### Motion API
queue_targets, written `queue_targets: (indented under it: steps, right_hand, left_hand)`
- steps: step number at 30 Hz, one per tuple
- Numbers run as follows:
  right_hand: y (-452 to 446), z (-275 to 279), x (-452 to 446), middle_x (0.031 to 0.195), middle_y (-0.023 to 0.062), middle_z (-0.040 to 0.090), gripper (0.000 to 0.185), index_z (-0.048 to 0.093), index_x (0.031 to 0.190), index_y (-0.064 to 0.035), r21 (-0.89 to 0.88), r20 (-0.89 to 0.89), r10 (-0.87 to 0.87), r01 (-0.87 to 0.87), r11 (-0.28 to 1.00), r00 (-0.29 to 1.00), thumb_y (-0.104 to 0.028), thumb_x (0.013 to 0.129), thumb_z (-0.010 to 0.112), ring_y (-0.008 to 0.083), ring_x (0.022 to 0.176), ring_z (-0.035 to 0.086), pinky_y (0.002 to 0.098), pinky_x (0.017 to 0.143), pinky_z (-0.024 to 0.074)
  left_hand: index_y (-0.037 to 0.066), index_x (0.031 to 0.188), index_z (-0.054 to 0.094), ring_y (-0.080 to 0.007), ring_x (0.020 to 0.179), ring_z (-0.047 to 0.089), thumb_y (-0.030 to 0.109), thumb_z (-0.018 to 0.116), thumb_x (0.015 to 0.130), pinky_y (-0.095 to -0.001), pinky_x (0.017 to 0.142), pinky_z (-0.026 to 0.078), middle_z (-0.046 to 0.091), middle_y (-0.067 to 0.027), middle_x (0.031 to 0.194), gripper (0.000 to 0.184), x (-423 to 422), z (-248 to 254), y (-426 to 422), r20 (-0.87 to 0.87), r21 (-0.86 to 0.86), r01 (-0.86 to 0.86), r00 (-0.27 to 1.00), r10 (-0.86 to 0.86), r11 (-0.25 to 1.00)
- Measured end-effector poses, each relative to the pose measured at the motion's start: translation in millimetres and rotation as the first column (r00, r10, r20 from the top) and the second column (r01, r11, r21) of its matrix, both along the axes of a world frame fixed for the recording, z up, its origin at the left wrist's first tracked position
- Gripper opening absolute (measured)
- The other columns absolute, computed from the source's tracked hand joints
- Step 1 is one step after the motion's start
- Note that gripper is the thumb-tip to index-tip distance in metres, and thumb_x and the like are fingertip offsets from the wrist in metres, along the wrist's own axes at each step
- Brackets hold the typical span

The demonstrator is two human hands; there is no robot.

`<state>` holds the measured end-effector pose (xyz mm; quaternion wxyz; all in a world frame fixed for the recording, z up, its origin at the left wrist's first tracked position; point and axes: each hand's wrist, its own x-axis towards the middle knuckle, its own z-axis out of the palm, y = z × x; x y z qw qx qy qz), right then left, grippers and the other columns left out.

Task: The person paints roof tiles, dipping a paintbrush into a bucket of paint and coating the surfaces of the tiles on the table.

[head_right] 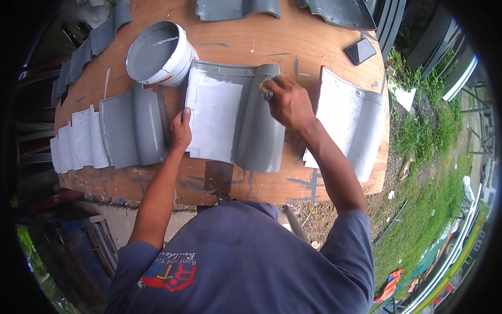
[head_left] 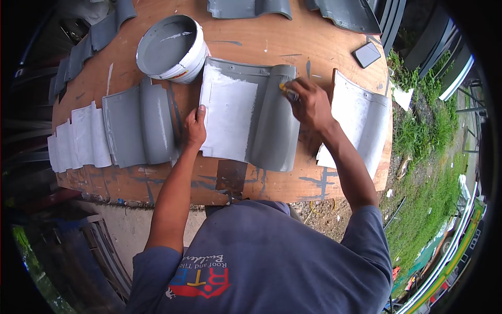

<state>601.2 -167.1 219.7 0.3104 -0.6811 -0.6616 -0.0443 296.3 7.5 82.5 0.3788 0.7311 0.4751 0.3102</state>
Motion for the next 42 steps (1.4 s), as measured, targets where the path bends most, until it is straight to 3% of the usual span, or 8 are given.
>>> queue_targets:
  steps: [11, 15, 16, 19, 30, 35, 37, 42]
  right_hand:
    - [-79, 6, -80, 0.093, 0.0169, 0.071, 0.018, 0.071, 0.099, 0.0008, -0.271, -0.591, 0.217, -0.445, 0.854, 0.777, -0.009, 0.086, 0.079, 0.0358, 0.082, 0.072, 0.0426, 0.072, 0.0583]
    - [-57, 10, -17, 0.091, 0.0109, 0.072, 0.016, 0.072, 0.107, 0.0018, 0.038, -0.597, -0.067, 0.112, 0.993, 0.800, -0.008, 0.094, 0.076, 0.0155, 0.080, 0.068, 0.0320, 0.071, 0.0549]
    - [-53, 10, -7, 0.092, 0.0162, 0.074, 0.011, 0.073, 0.098, 0.0026, 0.017, -0.652, -0.271, 0.371, 0.929, 0.708, -0.007, 0.092, 0.073, 0.0277, 0.076, 0.072, 0.0356, 0.069, 0.0564]
    - [-53, -16, 13, 0.083, 0.0170, 0.075, 0.020, 0.073, 0.101, 0.0039, 0.065, -0.871, -0.309, 0.713, 0.698, 0.382, -0.015, 0.095, 0.075, 0.0226, 0.072, 0.071, 0.0341, 0.068, 0.0546]
    - [-56, -47, 16, 0.083, 0.0100, 0.076, 0.023, 0.074, 0.100, 0.0057, -0.084, -0.657, -0.534, 0.652, 0.753, 0.532, -0.017, 0.096, 0.075, 0.0129, 0.071, 0.066, 0.0309, 0.063, 0.0520]
    - [-57, -57, 24, 0.084, 0.0103, 0.075, 0.025, 0.074, 0.100, 0.0053, 0.122, -0.816, -0.349, 0.726, 0.677, 0.462, -0.019, 0.094, 0.077, 0.0136, 0.072, 0.066, 0.0318, 0.065, 0.0522]
    - [-58, -56, 24, 0.085, 0.0090, 0.076, 0.024, 0.076, 0.105, 0.0048, -0.129, -0.683, -0.499, 0.585, 0.801, 0.533, -0.018, 0.097, 0.075, 0.0114, 0.069, 0.065, 0.0289, 0.060, 0.0519]
    - [-53, -43, 25, 0.087, 0.0078, 0.075, 0.017, 0.073, 0.104, 0.0061, 0.202, -0.806, -0.267, 0.670, 0.714, 0.528, -0.009, 0.097, 0.072, 0.0109, 0.075, 0.065, 0.0271, 0.068, 0.0524]
  left_hand:
    - [-0.007, 0.103, 0.068, -0.0378, 0.082, 0.065, 0.047, 0.049, 0.109, -0.0436, 0.078, 0.050, 0.069, -0.0242, 0.087, 0.058, 1, -2, -1, -0.017, 0.018, 0.030, 0.999, -0.029, 0.999]
    - [-0.006, 0.107, 0.070, -0.0400, 0.089, 0.067, 0.046, 0.048, 0.109, -0.0452, 0.082, 0.051, 0.071, -0.0263, 0.095, 0.057, 0, -4, -1, -0.071, 0.051, 0.039, 0.997, -0.035, 0.998]
    - [-0.006, 0.108, 0.070, -0.0404, 0.090, 0.067, 0.046, 0.048, 0.109, -0.0454, 0.082, 0.051, 0.071, -0.0264, 0.096, 0.057, -1, -12, 2, -0.040, 0.060, 0.039, 0.999, -0.037, 0.997]
    - [-0.006, 0.110, 0.070, -0.0426, 0.093, 0.067, 0.046, 0.046, 0.109, -0.0465, 0.084, 0.051, 0.071, -0.0273, 0.099, 0.058, 1, -6, 3, -0.027, 0.057, 0.053, 0.998, -0.051, 0.997]
    - [-0.009, 0.108, 0.070, -0.0448, 0.095, 0.066, 0.045, 0.046, 0.109, -0.0476, 0.086, 0.050, 0.071, -0.0285, 0.101, 0.059, 2, -10, 1, -0.030, 0.079, 0.041, 0.999, -0.039, 0.996]
    - [-0.008, 0.108, 0.071, -0.0447, 0.094, 0.066, 0.046, 0.046, 0.109, -0.0479, 0.084, 0.050, 0.071, -0.0288, 0.100, 0.059, -1, -10, 2, -0.055, 0.105, 0.034, 0.998, -0.028, 0.994]
    - [-0.007, 0.109, 0.071, -0.0451, 0.095, 0.066, 0.046, 0.046, 0.110, -0.0480, 0.085, 0.050, 0.071, -0.0291, 0.101, 0.058, -1, -10, 3, -0.086, 0.076, 0.042, 0.996, -0.036, 0.996]
    - [-0.006, 0.110, 0.071, -0.0456, 0.095, 0.066, 0.046, 0.046, 0.109, -0.0482, 0.084, 0.050, 0.071, -0.0288, 0.100, 0.058, -1, -10, 3, -0.070, 0.072, 0.034, 0.997, -0.029, 0.997]
